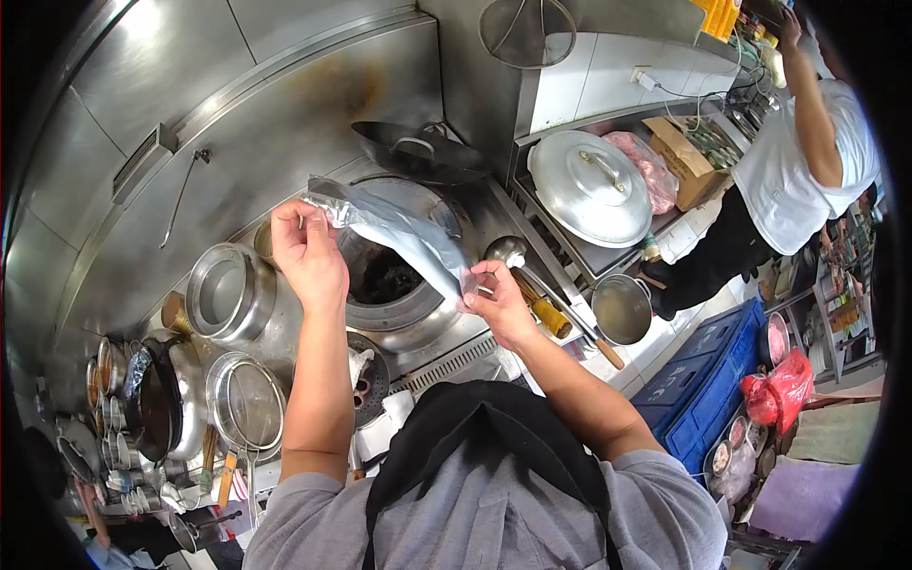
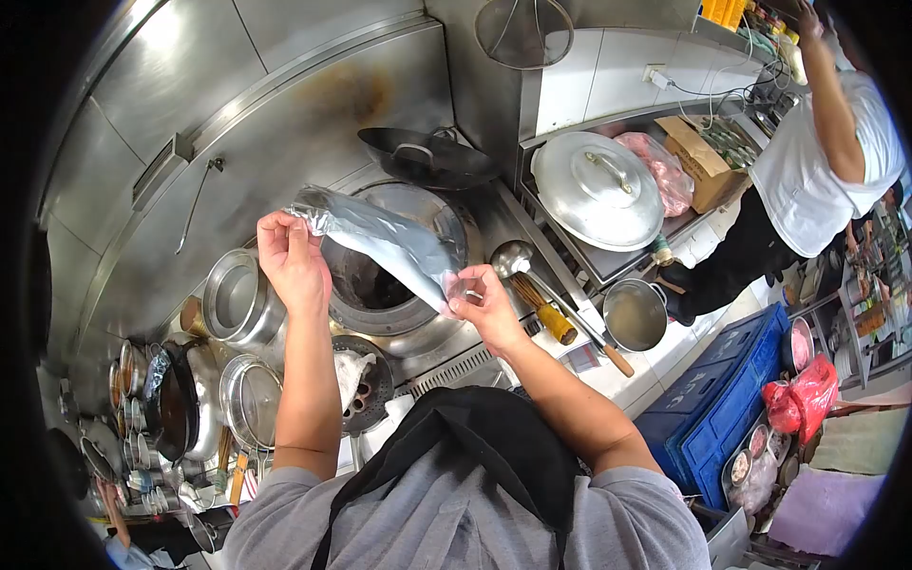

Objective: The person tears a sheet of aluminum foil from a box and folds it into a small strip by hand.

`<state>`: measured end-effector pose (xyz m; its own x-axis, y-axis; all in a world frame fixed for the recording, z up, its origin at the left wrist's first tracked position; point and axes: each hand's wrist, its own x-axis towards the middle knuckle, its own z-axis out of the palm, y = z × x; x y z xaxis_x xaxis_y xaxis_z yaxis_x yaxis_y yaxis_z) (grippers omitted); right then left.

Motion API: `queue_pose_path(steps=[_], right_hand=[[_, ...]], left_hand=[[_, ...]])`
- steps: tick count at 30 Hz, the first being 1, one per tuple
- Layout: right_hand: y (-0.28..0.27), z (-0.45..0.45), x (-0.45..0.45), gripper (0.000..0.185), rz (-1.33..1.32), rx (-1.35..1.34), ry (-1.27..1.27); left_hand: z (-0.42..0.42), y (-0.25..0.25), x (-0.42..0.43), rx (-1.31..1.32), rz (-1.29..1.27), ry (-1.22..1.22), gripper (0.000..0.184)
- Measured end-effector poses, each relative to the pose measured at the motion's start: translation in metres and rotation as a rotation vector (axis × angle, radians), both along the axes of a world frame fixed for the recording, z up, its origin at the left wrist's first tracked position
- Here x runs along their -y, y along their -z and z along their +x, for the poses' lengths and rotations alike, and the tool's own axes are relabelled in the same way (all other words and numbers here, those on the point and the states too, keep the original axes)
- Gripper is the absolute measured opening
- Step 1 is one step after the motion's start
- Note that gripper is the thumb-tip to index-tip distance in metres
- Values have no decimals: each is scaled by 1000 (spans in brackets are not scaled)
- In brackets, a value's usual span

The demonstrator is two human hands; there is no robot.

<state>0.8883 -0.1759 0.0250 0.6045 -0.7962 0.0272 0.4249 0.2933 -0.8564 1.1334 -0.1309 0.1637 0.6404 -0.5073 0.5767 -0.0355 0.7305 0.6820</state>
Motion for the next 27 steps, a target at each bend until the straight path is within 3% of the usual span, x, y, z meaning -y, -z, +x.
queue_pose_path(steps=[5, 7, 11, 14, 17, 21, 27], right_hand=[[-6, -4, -6, 56, -238, -161, 75], [-7, -1, -9, 52, -67, -117, 105], [0, 2, -5, 38, 12, -11, 204], [-8, -4, 0, 12, 291, 12, 222], [-31, -10, -6, 8, 428, 7, 110], [-21, -14, -8, 9, 406, 10, 3], [11, -33, 8, 11, 119, 255, -50]], left_hand=[[-4, -1, -4, -18, 26, -32, 12], [-6, 1, -4, -31, 2, -8, 12], [-10, 5, -6, -4, -1, -14, 12], [-12, 11, -10, 26, -20, -33, 13], [-14, 22, -15, 110, -1, -19, 15], [-13, 32, -14, 66, -13, -71, 15], [24, 62, -27, -164, 75, -78, 15]])
